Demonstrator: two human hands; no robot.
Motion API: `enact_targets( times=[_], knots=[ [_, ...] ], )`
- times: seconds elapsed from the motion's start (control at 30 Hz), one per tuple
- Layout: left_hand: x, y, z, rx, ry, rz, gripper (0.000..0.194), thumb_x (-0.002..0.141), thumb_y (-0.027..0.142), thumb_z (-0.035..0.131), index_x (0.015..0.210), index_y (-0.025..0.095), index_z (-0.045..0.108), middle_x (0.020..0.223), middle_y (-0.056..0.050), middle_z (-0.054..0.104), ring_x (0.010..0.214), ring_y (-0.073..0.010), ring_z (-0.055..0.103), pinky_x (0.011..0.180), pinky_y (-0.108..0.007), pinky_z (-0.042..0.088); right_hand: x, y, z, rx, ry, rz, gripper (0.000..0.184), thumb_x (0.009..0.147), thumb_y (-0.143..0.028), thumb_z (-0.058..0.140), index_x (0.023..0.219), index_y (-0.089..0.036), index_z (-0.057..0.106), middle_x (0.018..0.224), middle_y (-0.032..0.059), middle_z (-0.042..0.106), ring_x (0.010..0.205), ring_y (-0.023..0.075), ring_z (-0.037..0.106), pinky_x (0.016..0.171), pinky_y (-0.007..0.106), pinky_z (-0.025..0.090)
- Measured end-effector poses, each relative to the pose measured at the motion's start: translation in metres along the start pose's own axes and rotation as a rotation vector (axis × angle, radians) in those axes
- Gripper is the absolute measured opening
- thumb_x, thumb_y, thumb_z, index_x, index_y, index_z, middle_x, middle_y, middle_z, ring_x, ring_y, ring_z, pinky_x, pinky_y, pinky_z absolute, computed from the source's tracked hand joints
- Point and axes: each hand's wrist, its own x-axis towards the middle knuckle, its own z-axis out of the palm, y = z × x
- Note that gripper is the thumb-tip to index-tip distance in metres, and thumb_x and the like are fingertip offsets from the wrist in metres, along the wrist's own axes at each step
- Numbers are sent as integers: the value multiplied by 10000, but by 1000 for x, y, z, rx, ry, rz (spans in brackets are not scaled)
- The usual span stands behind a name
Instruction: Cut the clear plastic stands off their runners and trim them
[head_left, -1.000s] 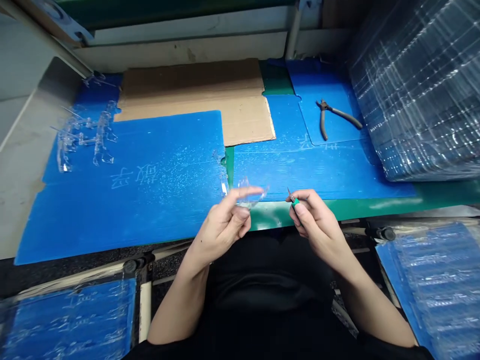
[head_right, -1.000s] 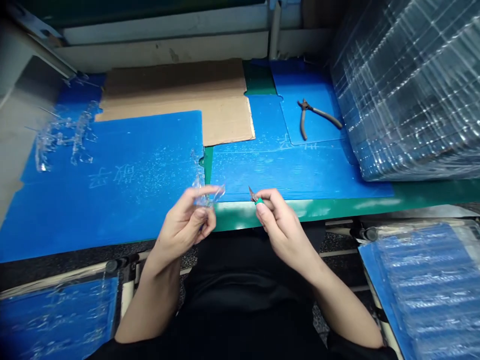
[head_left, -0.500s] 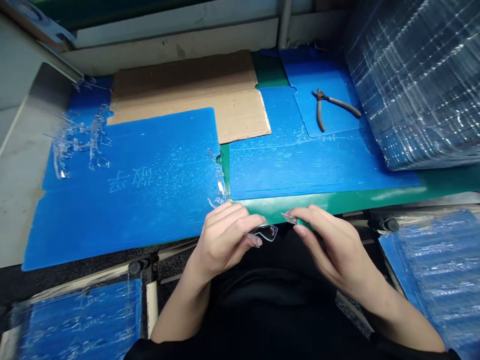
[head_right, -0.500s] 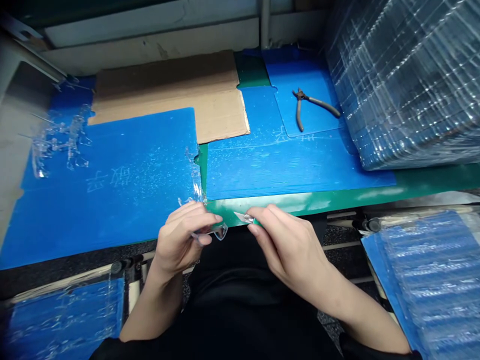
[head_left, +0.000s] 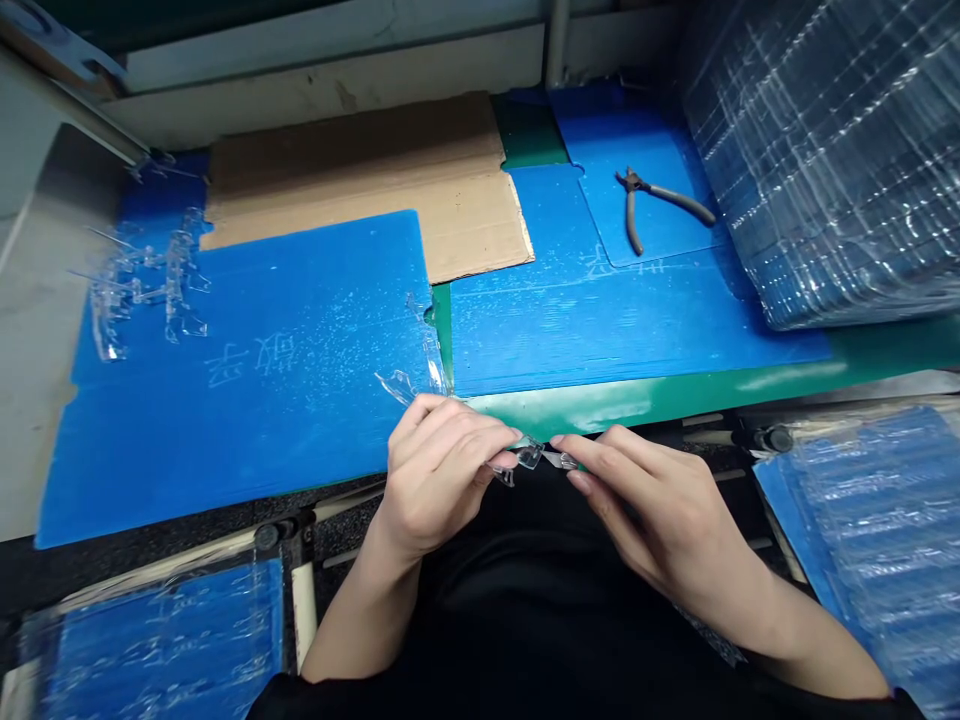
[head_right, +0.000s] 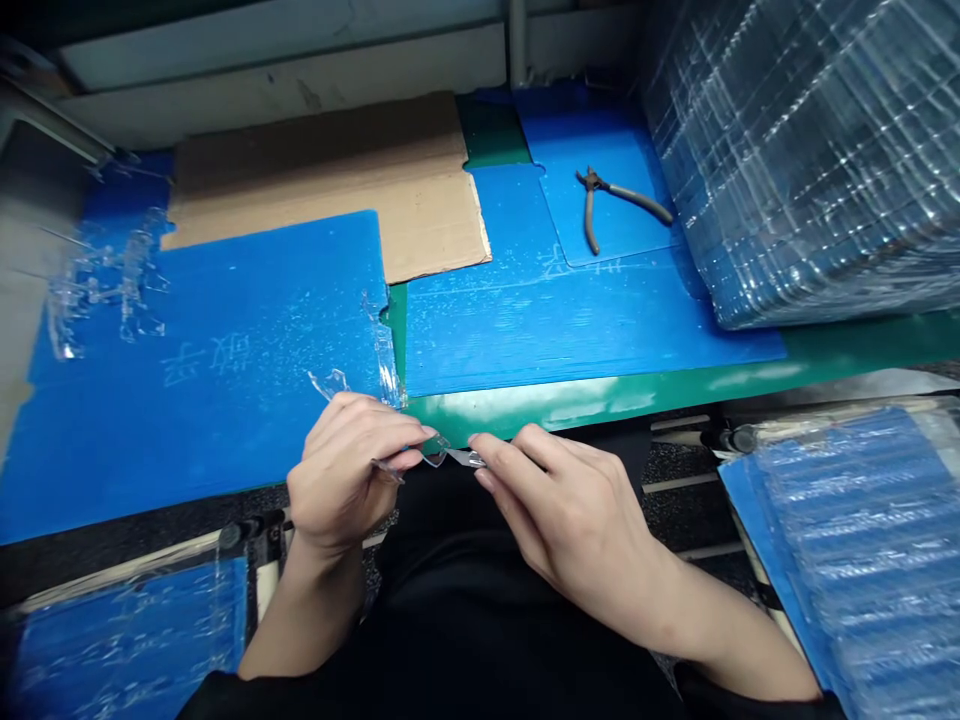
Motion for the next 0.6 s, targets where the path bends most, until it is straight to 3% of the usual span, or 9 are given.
enact_targets(
  times=[0.6],
  knots=[
    [-3, 3, -2, 155, -47, 43, 56, 1060, 218, 678, 1096, 206, 719, 885, -45, 824, 747, -182, 718, 779, -382, 448, -4, -1, 7, -38, 14, 101, 247, 1147, -212, 546, 1345, -170, 688, 903, 41, 650, 739, 161, 615, 677, 303, 464]
  ],
)
